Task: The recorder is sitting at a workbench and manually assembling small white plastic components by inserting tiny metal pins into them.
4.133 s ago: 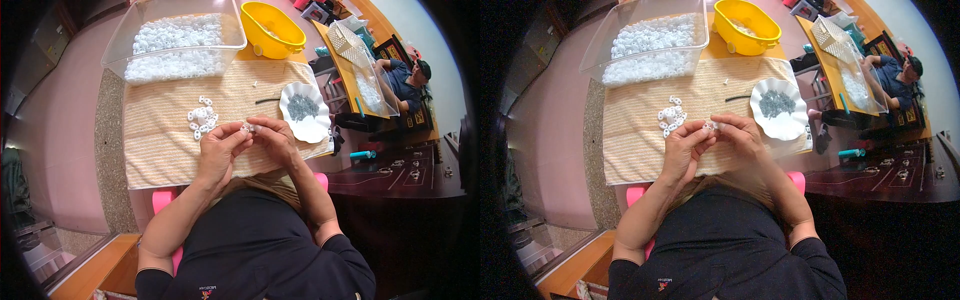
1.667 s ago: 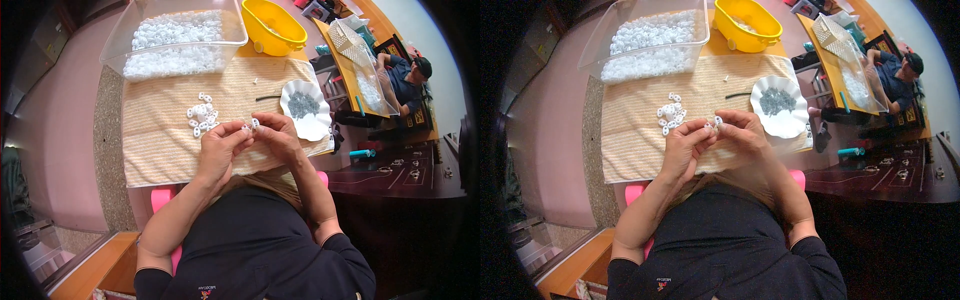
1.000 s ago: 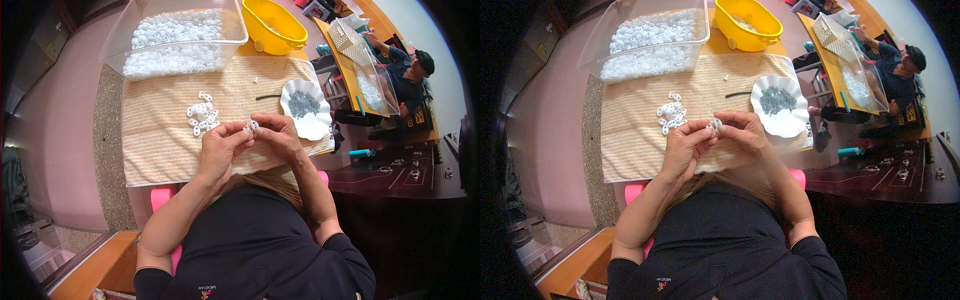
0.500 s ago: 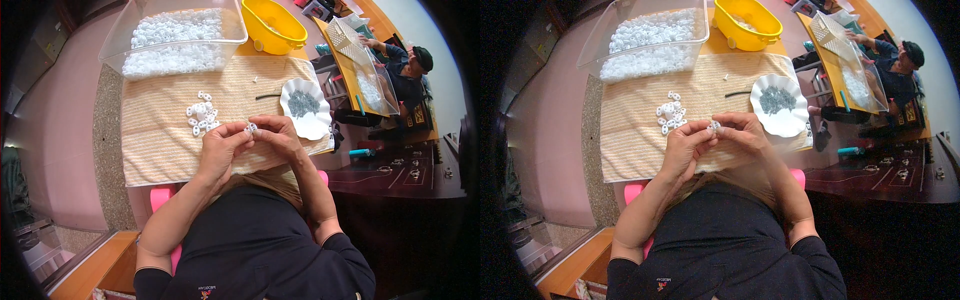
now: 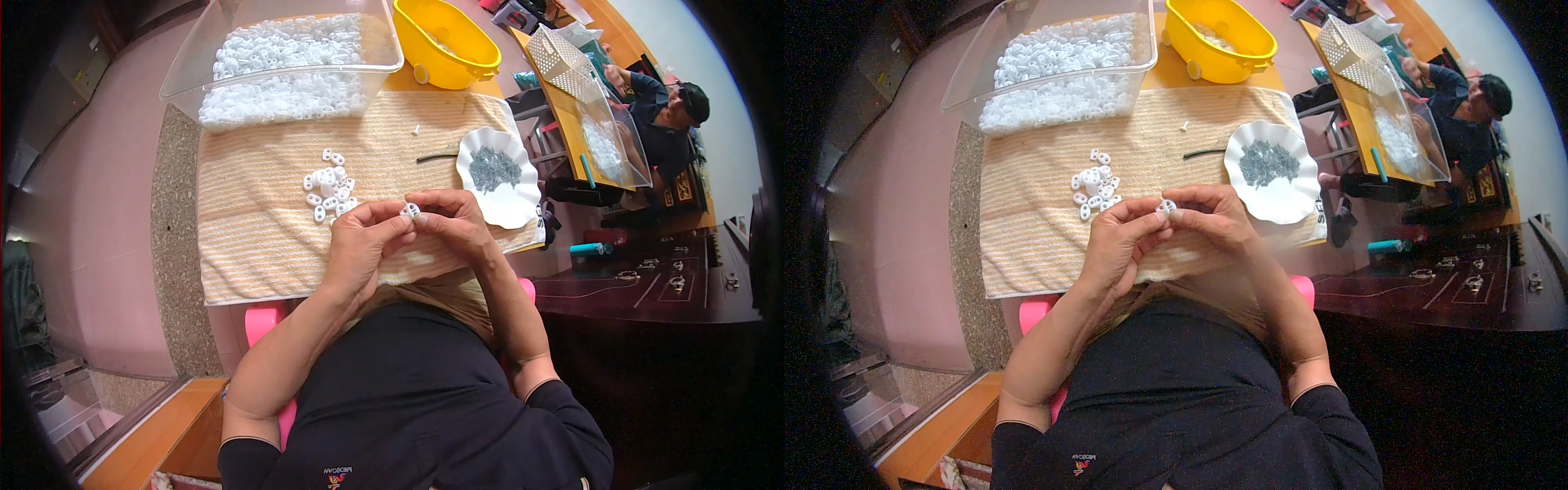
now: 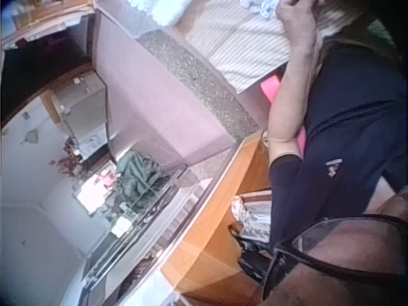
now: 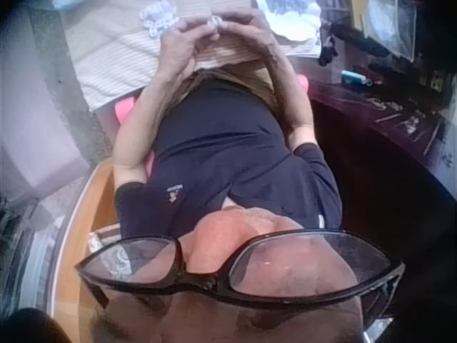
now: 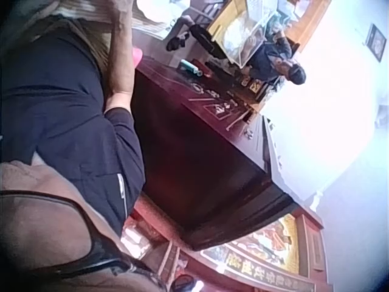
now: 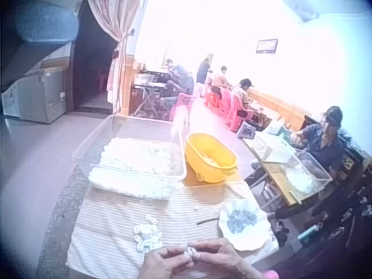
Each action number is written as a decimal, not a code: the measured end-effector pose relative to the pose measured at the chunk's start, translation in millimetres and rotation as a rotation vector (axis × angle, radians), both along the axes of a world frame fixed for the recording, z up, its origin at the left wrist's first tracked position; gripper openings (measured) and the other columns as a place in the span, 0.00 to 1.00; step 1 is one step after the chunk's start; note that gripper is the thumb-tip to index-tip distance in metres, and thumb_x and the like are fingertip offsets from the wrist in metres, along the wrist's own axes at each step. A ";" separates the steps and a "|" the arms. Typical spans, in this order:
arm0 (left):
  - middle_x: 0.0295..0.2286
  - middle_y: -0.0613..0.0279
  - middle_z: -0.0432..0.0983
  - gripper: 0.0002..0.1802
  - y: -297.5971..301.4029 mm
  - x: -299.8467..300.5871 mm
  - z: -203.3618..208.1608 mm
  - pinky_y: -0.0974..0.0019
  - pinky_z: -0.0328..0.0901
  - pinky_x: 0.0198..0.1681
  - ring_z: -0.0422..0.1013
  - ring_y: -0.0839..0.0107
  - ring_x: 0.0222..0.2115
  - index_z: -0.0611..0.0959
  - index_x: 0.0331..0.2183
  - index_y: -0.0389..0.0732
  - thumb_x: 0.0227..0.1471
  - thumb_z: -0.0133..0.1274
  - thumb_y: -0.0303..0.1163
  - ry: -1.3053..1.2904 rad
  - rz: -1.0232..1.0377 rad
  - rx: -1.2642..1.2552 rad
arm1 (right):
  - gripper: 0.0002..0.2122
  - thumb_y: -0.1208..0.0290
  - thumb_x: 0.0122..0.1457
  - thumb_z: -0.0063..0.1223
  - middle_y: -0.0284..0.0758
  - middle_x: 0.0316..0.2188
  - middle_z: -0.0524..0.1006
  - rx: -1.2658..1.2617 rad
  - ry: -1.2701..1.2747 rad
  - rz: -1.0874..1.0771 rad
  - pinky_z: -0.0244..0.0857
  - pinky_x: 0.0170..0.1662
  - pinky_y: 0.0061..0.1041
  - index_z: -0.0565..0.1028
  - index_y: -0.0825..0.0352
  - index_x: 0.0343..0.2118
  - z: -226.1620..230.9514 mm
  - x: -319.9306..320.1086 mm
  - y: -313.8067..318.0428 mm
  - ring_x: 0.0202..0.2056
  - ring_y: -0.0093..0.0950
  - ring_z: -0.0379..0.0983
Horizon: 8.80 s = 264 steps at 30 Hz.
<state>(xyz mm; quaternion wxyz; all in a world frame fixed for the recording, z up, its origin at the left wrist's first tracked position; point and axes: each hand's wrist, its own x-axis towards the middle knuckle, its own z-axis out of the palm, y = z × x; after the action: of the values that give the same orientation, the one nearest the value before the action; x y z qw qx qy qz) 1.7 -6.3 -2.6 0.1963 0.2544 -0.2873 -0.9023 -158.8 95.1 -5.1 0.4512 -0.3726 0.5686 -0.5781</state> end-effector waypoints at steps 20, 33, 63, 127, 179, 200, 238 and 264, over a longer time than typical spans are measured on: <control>0.32 0.56 0.78 0.08 -2.6 0.5 0.0 0.72 0.74 0.36 0.76 0.71 0.30 0.79 0.36 0.33 0.50 0.56 0.21 0.041 -0.049 0.094 | 0.14 0.79 0.53 0.57 0.38 0.37 0.79 -0.013 -0.285 0.003 0.69 0.43 0.20 0.75 0.73 0.44 -2.9 0.8 2.1 0.37 0.23 0.75; 0.32 0.57 0.77 0.08 -1.3 -3.1 -2.0 0.72 0.75 0.36 0.76 0.71 0.30 0.78 0.36 0.35 0.51 0.56 0.21 0.070 -0.042 0.137 | 0.14 0.79 0.56 0.56 0.41 0.37 0.78 -0.099 -0.287 0.015 0.73 0.42 0.23 0.73 0.75 0.45 -3.2 0.2 2.8 0.36 0.27 0.77; 0.28 0.63 0.77 0.05 -5.6 -1.6 -0.7 0.76 0.73 0.34 0.75 0.75 0.28 0.77 0.31 0.40 0.52 0.57 0.28 0.135 -0.155 0.074 | 0.13 0.79 0.53 0.58 0.33 0.39 0.70 -0.209 -0.188 0.084 0.63 0.44 0.18 0.77 0.71 0.43 1.2 4.3 -1.5 0.40 0.21 0.69; 0.22 0.67 0.67 0.16 67.1 80.7 177.0 0.73 0.58 0.29 0.62 0.79 0.24 0.73 0.23 0.35 0.62 0.44 0.31 0.976 -0.722 0.097 | 0.05 0.79 0.52 0.58 0.32 0.24 0.76 -0.038 0.049 -0.326 0.70 0.30 0.21 0.76 0.71 0.31 30.1 6.1 -10.6 0.24 0.24 0.74; 0.19 0.53 0.71 0.10 64.1 -6.0 97.3 0.61 0.63 0.26 0.70 0.57 0.22 0.75 0.22 0.35 0.42 0.61 0.26 0.367 -0.028 -1.053 | 0.06 0.69 0.54 0.56 0.37 0.33 0.76 0.019 1.032 0.408 0.67 0.35 0.33 0.76 0.65 0.32 33.9 39.6 -26.1 0.33 0.39 0.74; 0.18 0.72 0.70 0.08 37.2 -39.4 65.1 0.79 0.58 0.21 0.63 0.86 0.20 0.78 0.20 0.36 0.41 0.62 0.27 0.142 0.182 -0.998 | 0.12 0.76 0.55 0.50 0.41 0.40 0.70 -0.214 0.394 0.180 0.66 0.46 0.24 0.72 0.75 0.41 43.5 36.5 -30.5 0.42 0.29 0.68; 0.21 0.72 0.73 0.07 -46.5 -28.3 29.9 0.80 0.62 0.24 0.66 0.86 0.21 0.79 0.27 0.37 0.50 0.60 0.29 -0.113 0.323 -0.865 | 0.06 0.76 0.53 0.57 0.27 0.21 0.75 -0.039 0.341 0.008 0.62 0.23 0.16 0.76 0.74 0.30 1.6 -12.5 -58.9 0.21 0.14 0.68; 0.29 0.58 0.78 0.08 -49.1 -24.8 19.7 0.69 0.74 0.37 0.76 0.73 0.29 0.79 0.36 0.33 0.52 0.56 0.25 0.109 -0.142 -0.365 | 0.08 0.76 0.58 0.55 0.36 0.29 0.78 -0.169 0.006 -0.094 0.73 0.34 0.20 0.76 0.74 0.37 23.6 -9.1 -32.3 0.29 0.22 0.76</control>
<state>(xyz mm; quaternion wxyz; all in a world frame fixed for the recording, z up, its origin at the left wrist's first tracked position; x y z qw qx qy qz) -23.2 -55.4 17.1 0.1902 0.1445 -0.4524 -0.8592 -167.9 62.8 18.4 0.3888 -0.3841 0.5359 -0.6436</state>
